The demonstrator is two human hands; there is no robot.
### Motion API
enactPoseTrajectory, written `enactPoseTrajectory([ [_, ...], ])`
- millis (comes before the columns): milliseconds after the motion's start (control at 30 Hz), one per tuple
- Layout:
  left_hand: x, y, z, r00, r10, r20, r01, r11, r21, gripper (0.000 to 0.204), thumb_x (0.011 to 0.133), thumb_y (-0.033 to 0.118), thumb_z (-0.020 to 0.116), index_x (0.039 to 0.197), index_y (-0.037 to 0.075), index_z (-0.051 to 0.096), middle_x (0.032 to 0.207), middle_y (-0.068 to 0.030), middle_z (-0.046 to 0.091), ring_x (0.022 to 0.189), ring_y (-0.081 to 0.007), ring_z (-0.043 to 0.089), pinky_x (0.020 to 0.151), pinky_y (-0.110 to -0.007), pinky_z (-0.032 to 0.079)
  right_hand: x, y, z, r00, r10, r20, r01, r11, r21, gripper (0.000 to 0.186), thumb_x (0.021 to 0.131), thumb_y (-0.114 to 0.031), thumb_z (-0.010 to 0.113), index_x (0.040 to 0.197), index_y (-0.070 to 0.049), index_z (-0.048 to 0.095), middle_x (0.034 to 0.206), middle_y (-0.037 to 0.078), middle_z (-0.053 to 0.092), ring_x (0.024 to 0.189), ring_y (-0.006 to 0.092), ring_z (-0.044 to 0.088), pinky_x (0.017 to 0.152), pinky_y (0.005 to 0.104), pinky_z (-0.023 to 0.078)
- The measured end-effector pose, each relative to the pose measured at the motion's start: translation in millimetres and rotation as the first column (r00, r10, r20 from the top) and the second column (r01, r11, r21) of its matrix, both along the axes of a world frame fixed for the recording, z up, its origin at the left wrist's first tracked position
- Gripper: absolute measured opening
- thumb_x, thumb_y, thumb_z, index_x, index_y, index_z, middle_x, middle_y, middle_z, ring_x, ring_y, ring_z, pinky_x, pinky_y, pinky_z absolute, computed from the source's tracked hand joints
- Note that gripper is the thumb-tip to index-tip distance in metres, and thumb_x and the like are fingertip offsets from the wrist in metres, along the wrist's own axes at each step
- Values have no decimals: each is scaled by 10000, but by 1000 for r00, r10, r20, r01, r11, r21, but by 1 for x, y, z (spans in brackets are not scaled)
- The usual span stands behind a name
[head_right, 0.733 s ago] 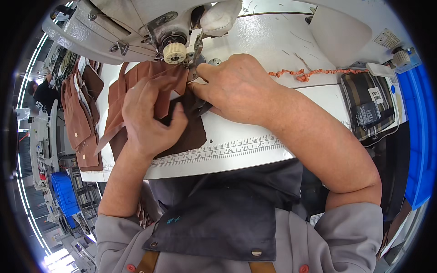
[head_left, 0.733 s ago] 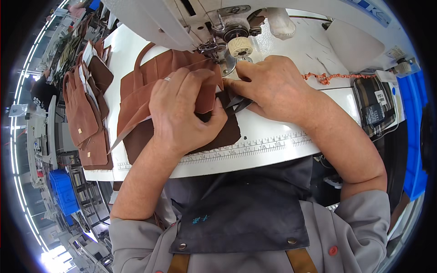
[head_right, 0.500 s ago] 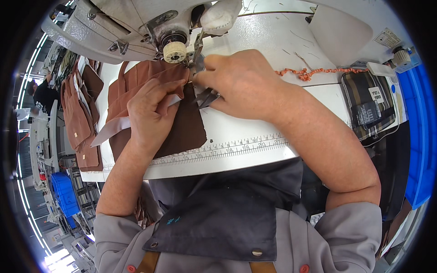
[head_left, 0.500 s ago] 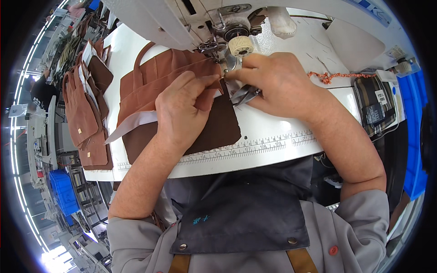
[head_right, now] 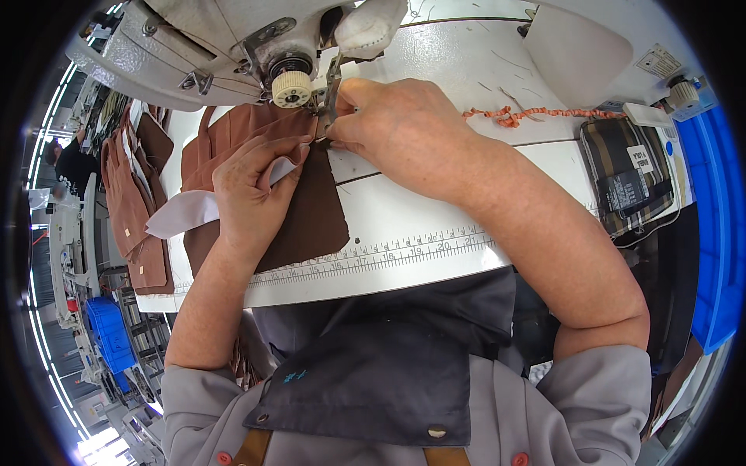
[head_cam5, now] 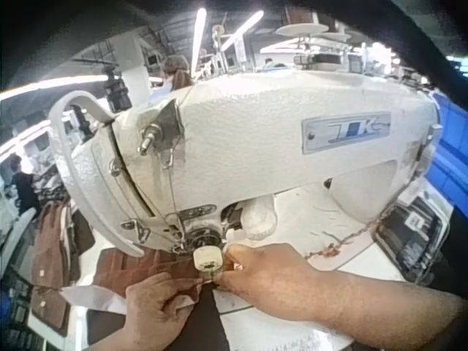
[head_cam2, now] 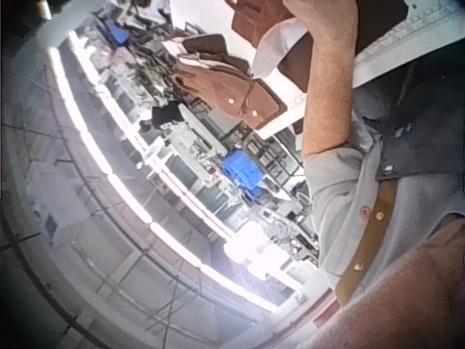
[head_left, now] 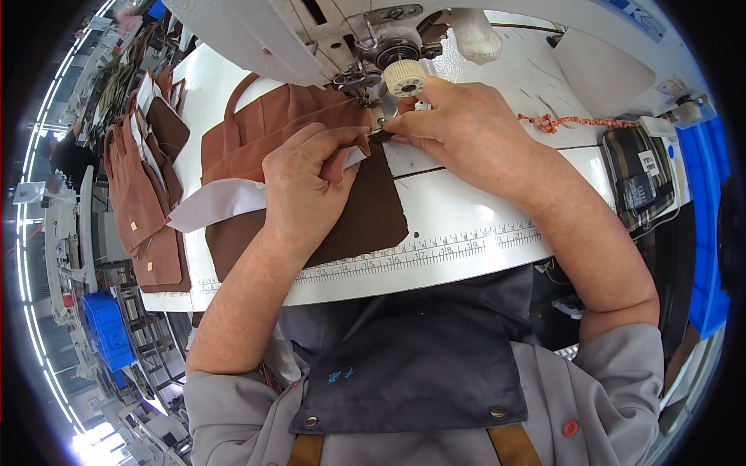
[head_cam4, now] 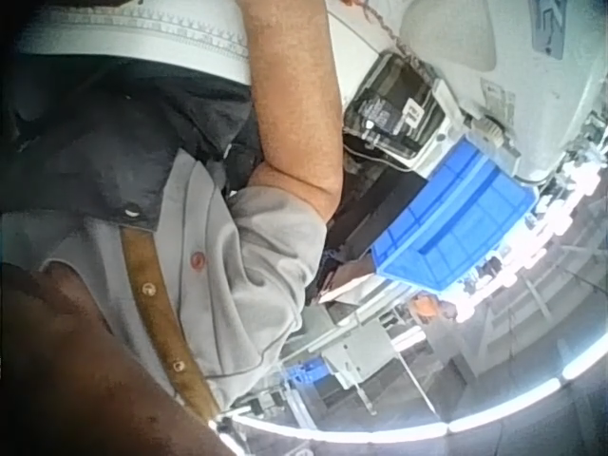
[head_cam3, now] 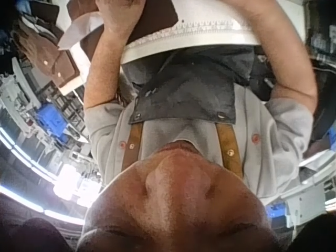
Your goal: The recorder is using an industrial sewing machine to sew leather components of a handbag.
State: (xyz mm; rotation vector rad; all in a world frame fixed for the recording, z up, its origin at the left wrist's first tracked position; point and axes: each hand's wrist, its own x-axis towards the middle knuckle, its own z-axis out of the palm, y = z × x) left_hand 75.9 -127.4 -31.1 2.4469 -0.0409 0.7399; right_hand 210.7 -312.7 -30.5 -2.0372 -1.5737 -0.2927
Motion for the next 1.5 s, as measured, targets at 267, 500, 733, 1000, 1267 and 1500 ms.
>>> enactPoseTrajectory([
  [267, -7, 0, -2, 999, -25, -43, 38, 935, 353, 403, 718, -31, 785, 1108, 72, 781, 759, -76, 556, 654, -256, 601, 600, -383, 508, -4, -1, 5, 981, -35, 192, 48, 997, -62, 109, 794, -140, 671, 861, -92, 743, 913, 80, 634, 814, 282, 708, 688, 428, 576],
  [500, -10, 0, 0, 996, -44, -83, 72, 922, 381, 416, 709, 15, 803, 1120, 67, 775, 921, -42, 681, 787, -246, 696, 663, -346, 572, -2, -3, 3, 986, -30, 164, 37, 998, -44, 109, 810, -150, 667, 863, -85, 737, 922, 72, 636, 813, 281, 706, 686, 428, 573],
  [733, -9, 4, -1, 991, -79, -108, 118, 896, 428, 382, 731, 40, 785, 1111, 75, 774, 1168, -50, 734, 961, -239, 743, 769, -318, 607, -2, -5, 4, 988, -37, 150, 45, 998, -53, 113, 816, -153, 666, 872, -83, 735, 959, 65, 652, 829, 278, 709, 690, 423, 574],
  [1000, -17, -4, 6, 990, -68, -127, 117, 896, 428, 397, 766, 103, 767, 1155, 33, 741, 1222, -65, 711, 1105, -276, 679, 912, -390, 526, 2, -10, 8, 997, -58, 47, 59, 998, -30, 197, 813, -195, 750, 995, -120, 762, 955, 53, 651, 822, 282, 703, 703, 436, 558],
  [1267, -21, 1, 0, 989, -130, -67, 146, 906, 397, 432, 735, 124, 775, 1153, 23, 731, 1252, -79, 704, 1148, -288, 663, 948, -418, 506, 1, -5, 0, 994, 109, -27, -112, 985, -132, 349, 746, -148, 754, 1094, -163, 746, 960, 29, 634, 777, 306, 669, 694, 462, 528],
  [1500, -23, 5, -3, 985, -162, -52, 169, 904, 393, 471, 712, 180, 806, 1141, 6, 716, 1239, -97, 698, 1150, -279, 646, 964, -425, 509, -3, -6, 1, 986, 108, 129, -93, 988, -120, 442, 691, -94, 764, 1123, -181, 740, 900, 18, 595, 700, 260, 602, 651, 398, 496],
])
